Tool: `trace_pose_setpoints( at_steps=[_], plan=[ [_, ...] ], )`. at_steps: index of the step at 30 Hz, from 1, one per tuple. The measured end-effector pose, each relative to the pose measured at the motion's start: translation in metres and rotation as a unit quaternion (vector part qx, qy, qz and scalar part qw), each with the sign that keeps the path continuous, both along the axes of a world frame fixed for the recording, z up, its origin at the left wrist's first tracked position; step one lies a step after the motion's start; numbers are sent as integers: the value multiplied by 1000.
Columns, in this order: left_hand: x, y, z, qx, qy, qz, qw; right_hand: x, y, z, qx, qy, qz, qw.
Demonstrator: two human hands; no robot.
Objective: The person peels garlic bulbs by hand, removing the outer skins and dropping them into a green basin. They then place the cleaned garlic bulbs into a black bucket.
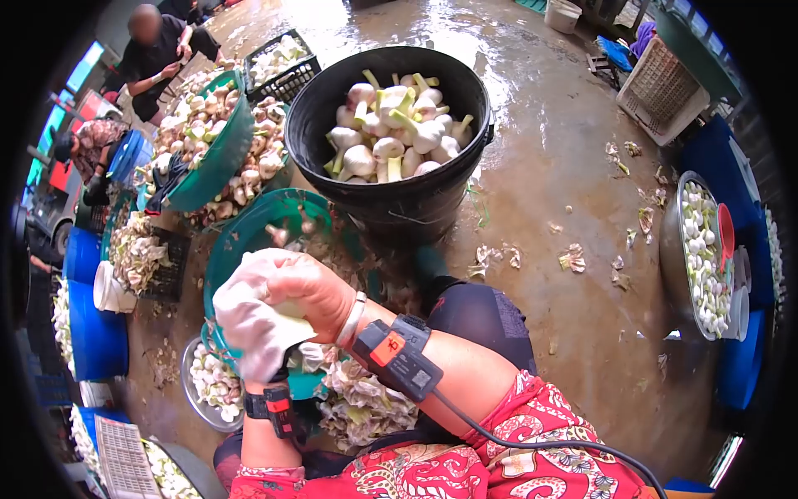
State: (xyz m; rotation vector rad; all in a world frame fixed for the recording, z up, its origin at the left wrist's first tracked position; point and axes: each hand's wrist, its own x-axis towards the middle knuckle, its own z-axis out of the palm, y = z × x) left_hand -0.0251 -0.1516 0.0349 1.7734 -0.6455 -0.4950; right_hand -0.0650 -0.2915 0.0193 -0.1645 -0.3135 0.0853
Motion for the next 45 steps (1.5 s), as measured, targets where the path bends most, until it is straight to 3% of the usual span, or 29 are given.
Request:
trace_pose_setpoints(
  at_steps=[2,4,5,6,7,8,10,11,13,14,15,16,18,19,21,26,28,29,30,32,33,34,35,38,40,43,45],
  plan=[
    [43,43,-94,-167,140,89,972,-6,-14,13,-34,-6,28,999],
    [48,1,-12,-329,292,56,896,-5,-12,10,-276,137,-11,951],
    [61,-12,6,-237,-3,13,971,-5,-8,9,-485,142,1,863],
    [88,-16,23,-122,-83,-49,988,-5,-4,7,-668,126,14,733],
    [102,-16,39,-110,-78,-31,990,-5,2,-4,-790,6,-16,613],
    [114,-14,54,-139,-53,-56,987,-12,12,-19,-814,-48,-82,574],
    [128,-3,66,-203,-1,-114,973,-16,17,-27,-809,-91,-116,569],
    [133,13,48,-206,9,-82,975,-14,13,-28,-808,-81,-97,576],
    [153,67,-12,-78,43,-32,995,-8,6,-7,-798,-12,-69,599],
    [160,100,-65,-40,151,73,985,-7,5,-7,-790,9,-109,603],
    [160,139,-125,-5,120,90,989,-5,6,-9,-789,23,-116,603],
    [144,157,-162,264,14,153,952,-2,9,-10,-788,38,-124,602],
    [122,163,-189,401,125,134,898,5,17,-11,-775,66,-97,622],
    [122,167,-212,396,130,132,899,8,22,-12,-758,94,-74,641],
    [128,164,-250,463,-126,79,874,17,29,-13,-744,129,-39,655],
    [180,153,-310,442,-222,78,866,30,40,-40,-712,192,-19,675],
    [185,151,-297,528,-3,89,845,35,42,-35,-736,220,27,640],
    [184,155,-299,532,42,74,842,37,43,-36,-737,219,28,639],
    [182,164,-310,517,79,87,848,39,45,-38,-724,232,31,648],
    [171,189,-348,371,173,140,901,38,49,-39,-708,244,34,662],
    [169,190,-330,376,169,141,900,39,50,-37,-700,242,27,671],
    [165,182,-294,232,293,146,916,39,51,-34,-693,238,17,680],
    [159,172,-254,77,405,144,900,38,53,-33,-705,228,-4,671],
    [127,138,-131,29,369,112,922,36,60,-38,-738,186,-62,646],
    [100,125,-69,-1,258,26,966,35,68,-37,-696,209,-90,681],
    [62,122,-15,-23,276,28,960,30,76,-23,-654,198,-114,721],
    [37,120,-3,-46,232,38,971,24,81,-12,-554,194,-80,806]
  ],
)
